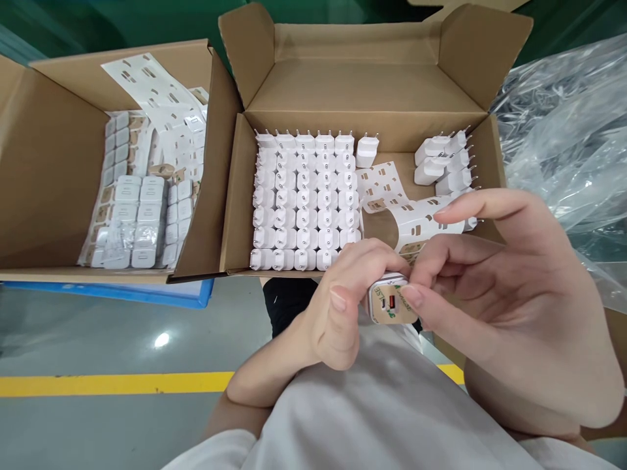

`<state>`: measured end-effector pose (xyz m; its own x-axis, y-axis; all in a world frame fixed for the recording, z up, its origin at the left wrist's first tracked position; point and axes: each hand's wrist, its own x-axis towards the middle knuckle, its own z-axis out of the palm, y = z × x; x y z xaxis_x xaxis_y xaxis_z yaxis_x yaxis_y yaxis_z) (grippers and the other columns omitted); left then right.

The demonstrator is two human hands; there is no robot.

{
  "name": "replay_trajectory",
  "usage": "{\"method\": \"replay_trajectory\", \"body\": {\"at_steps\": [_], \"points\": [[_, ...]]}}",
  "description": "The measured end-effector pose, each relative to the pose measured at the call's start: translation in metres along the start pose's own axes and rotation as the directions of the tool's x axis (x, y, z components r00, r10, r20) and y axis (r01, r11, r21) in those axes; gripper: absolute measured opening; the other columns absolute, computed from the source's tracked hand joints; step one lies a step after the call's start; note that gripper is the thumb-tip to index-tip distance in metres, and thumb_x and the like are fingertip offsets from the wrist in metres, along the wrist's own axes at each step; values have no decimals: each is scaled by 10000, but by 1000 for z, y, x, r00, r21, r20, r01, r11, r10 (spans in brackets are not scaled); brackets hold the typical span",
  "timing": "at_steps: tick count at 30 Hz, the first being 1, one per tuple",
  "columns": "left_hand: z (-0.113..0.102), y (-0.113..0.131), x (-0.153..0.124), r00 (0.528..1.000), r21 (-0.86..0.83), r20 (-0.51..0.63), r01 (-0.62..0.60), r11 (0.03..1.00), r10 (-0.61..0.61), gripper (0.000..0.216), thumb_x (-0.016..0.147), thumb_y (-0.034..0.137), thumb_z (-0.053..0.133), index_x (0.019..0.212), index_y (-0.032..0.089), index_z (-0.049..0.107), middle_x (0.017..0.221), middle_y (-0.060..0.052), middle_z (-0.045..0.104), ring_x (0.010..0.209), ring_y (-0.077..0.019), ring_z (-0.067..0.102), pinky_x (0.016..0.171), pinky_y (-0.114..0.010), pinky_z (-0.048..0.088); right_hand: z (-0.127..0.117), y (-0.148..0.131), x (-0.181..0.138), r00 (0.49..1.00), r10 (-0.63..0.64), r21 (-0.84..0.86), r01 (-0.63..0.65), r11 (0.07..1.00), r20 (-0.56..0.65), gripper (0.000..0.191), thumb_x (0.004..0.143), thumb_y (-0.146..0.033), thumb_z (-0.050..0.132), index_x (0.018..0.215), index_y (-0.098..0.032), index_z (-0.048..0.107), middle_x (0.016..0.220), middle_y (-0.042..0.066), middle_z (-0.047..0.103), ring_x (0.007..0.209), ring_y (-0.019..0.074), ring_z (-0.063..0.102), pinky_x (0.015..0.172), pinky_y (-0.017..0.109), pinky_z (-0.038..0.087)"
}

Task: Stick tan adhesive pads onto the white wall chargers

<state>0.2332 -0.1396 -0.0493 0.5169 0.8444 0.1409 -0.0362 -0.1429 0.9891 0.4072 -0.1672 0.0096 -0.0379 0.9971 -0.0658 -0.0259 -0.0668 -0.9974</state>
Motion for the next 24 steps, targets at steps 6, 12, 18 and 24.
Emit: {"method": "replay_trajectory", "body": {"at_steps": [6, 12, 18, 24], "points": [[0, 1, 1, 1000, 1, -9, 15, 1000, -15, 799, 1082, 738, 83, 961, 205, 665, 897, -106, 664, 848, -287, 603, 860, -481, 523, 0, 0, 1, 1000, 1, -6, -1, 1000, 8, 477, 903, -72, 788, 1215, -357, 567, 757, -85, 713, 651, 152, 688, 595, 267, 635], [1, 2, 1, 1000, -10, -10, 7, 1000, -7, 776, 1091, 712, 95, 948, 211, 669, 887, -116, 674, 838, -300, 608, 846, -503, 526, 0, -1, 2, 1000, 18, 31, -17, 999, -14, 540, 835, -19, 833, 1180, -353, 587, 743, -81, 715, 635, 148, 665, 555, 254, 602], [0, 2, -1, 999, -13, -11, 53, 999, -53, 810, 1075, 747, 89, 939, 213, 682, 899, -125, 690, 851, -303, 617, 870, -506, 532, -1, 0, 2, 1000, 13, 41, -13, 999, 2, 561, 830, -30, 868, 1197, -349, 588, 759, -85, 719, 656, 142, 672, 593, 256, 621], [-1, 2, 0, 999, -18, -4, 38, 999, -38, 793, 1083, 728, 96, 937, 207, 676, 919, -124, 690, 854, -300, 613, 861, -500, 520, -1, 1, 1, 1000, 7, 19, -7, 1000, 12, 565, 843, -53, 884, 1218, -349, 582, 768, -83, 725, 667, 151, 690, 594, 274, 628]]}}
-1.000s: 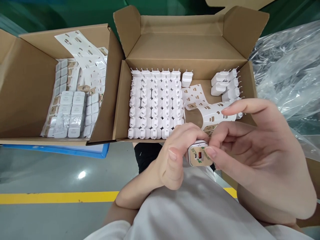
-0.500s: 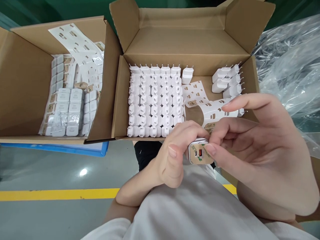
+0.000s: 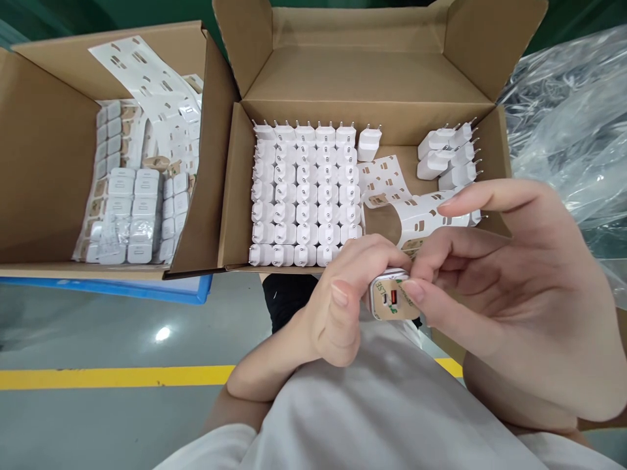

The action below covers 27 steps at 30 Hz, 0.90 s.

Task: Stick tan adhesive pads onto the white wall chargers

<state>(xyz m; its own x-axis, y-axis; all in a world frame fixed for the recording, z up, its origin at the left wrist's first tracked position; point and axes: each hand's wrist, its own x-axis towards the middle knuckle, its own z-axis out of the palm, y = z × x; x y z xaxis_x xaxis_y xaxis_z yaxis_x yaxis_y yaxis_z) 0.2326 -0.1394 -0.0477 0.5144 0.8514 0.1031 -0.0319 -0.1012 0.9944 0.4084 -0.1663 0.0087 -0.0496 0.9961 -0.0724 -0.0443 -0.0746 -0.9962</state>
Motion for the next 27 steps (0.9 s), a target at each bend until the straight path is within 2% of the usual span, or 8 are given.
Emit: {"method": "replay_trajectory", "body": {"at_steps": [22, 27], "points": [[0, 1, -1, 999, -23, 3, 40, 999, -40, 798, 1062, 782, 131, 922, 218, 678, 907, -130, 694, 872, -324, 619, 887, -537, 535, 2, -1, -1, 999, -9, -54, 7, 999, -34, 522, 835, -44, 859, 1189, -340, 616, 744, -84, 711, 674, 153, 708, 593, 284, 644], [1, -1, -1, 1000, -16, -15, 25, 1000, -26, 912, 1010, 890, 92, 896, 224, 705, 877, -115, 704, 834, -311, 636, 844, -511, 550, 3, 0, -3, 998, -31, -77, 27, 997, -57, 543, 825, -32, 863, 1201, -350, 636, 755, -81, 687, 691, 160, 712, 599, 293, 646]]}}
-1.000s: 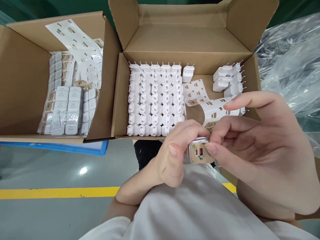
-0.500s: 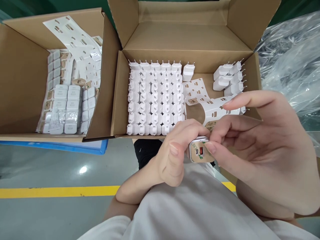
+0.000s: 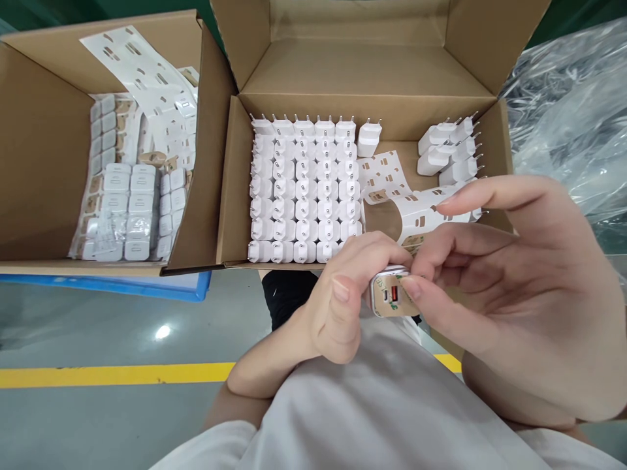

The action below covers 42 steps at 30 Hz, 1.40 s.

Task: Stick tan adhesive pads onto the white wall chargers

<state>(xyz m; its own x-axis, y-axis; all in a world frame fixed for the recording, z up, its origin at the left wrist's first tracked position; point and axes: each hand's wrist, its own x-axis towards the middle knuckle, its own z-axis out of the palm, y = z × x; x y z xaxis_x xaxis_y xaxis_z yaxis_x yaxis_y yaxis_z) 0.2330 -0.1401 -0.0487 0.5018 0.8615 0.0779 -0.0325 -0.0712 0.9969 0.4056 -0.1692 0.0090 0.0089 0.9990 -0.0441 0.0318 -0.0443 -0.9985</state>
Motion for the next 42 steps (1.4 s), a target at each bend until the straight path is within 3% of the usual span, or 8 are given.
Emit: {"method": "replay_trajectory", "body": {"at_steps": [13, 26, 32, 35, 42], "points": [[1, 1, 0, 998, 14, 37, -49, 999, 48, 797, 1087, 738, 74, 923, 215, 653, 906, -115, 680, 853, -305, 614, 887, -519, 526, 1, 2, -3, 999, -32, 11, 32, 999, 1, 568, 838, 12, 833, 1224, -349, 622, 779, -75, 682, 718, 166, 705, 666, 316, 680], [0, 3, -2, 1000, -70, 4, 18, 997, -17, 769, 1061, 813, 221, 932, 208, 678, 942, -126, 660, 899, -320, 599, 826, -490, 506, 8, -1, -2, 996, -94, -3, 94, 996, -5, 537, 821, 29, 779, 1170, -332, 591, 741, -80, 635, 672, 160, 693, 577, 279, 642], [0, 2, -2, 1000, -160, -11, -20, 987, 19, 451, 1058, 584, 520, 954, 191, 716, 963, -91, 683, 899, -282, 608, 846, -434, 498, 10, 4, 2, 971, -239, -76, 238, 968, -7, 505, 797, 40, 747, 1155, -282, 595, 720, -69, 618, 628, 158, 693, 522, 252, 632], [0, -1, -1, 997, -133, -9, -79, 988, 78, 354, 1068, 489, 546, 979, 191, 714, 956, -71, 681, 888, -258, 607, 857, -415, 493, 10, 4, 1, 970, -242, -95, 241, 966, -6, 496, 808, 36, 728, 1178, -259, 580, 744, -60, 621, 629, 145, 691, 536, 234, 639], [-2, -2, -2, 987, -41, -25, -157, 987, 156, 346, 1092, 450, 507, 977, 189, 701, 954, -78, 709, 871, -252, 625, 862, -412, 512, 12, 4, -6, 961, -274, -183, 264, 947, -31, 443, 841, 7, 725, 1167, -259, 585, 837, -37, 660, 635, 122, 713, 519, 213, 622]]}}
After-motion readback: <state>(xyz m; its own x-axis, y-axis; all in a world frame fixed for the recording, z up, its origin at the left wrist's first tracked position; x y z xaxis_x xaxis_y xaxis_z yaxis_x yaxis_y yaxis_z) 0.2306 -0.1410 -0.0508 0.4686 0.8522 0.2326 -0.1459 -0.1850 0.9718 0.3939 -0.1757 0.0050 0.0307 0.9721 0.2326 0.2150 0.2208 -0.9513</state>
